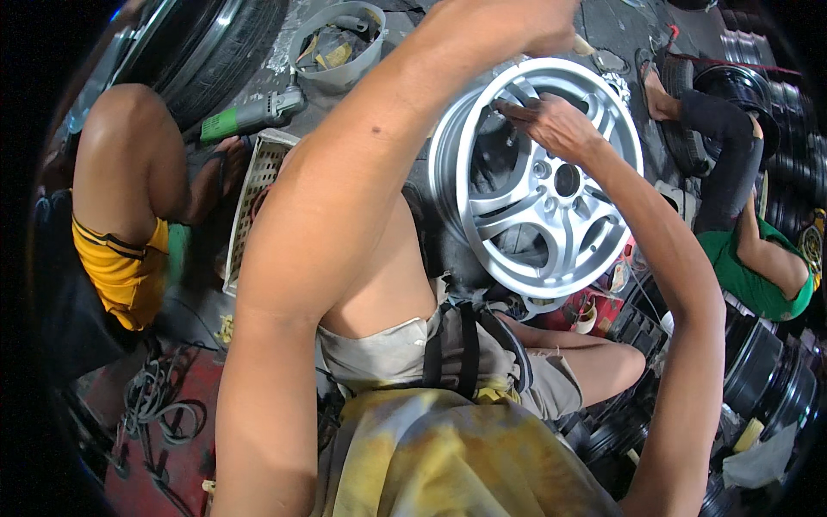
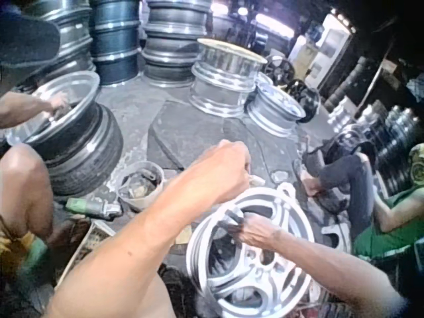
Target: The person scrubs a silver car rim with a small abrasive pad while sitting on the floor. They repeatedly rub the spokes and inner barrel of the rim, rotating it to access different areas.
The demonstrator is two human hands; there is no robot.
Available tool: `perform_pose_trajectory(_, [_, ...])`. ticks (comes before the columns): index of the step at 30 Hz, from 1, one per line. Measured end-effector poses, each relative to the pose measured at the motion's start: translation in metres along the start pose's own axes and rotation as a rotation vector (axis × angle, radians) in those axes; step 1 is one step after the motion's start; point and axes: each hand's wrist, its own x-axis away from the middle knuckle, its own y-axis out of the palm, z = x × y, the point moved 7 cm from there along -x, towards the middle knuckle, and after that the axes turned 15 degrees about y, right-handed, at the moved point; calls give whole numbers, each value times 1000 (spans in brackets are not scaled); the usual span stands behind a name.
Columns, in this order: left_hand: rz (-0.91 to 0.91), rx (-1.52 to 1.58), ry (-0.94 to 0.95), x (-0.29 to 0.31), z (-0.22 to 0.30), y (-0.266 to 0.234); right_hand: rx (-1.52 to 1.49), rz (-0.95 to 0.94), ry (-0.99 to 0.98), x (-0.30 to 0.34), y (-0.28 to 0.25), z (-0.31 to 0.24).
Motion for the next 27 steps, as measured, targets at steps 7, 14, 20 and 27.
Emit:
perform_pose_trajectory(7, [-85,43,-31,-1,0,-5,-84,-295,-71,31,27,-1])
perform_pose_trajectory(14, [-47,14,75,-11,9,15,-57,-5,-100,10,42,4])
perform_pose_trajectory(20, [-49,77,83,3,14,3,-778,-151,399,75,13,-74])
perform_pose_trajectory(27, [-224,69,-11,-1,12,5,-686,-339,392,73,-4,-43])
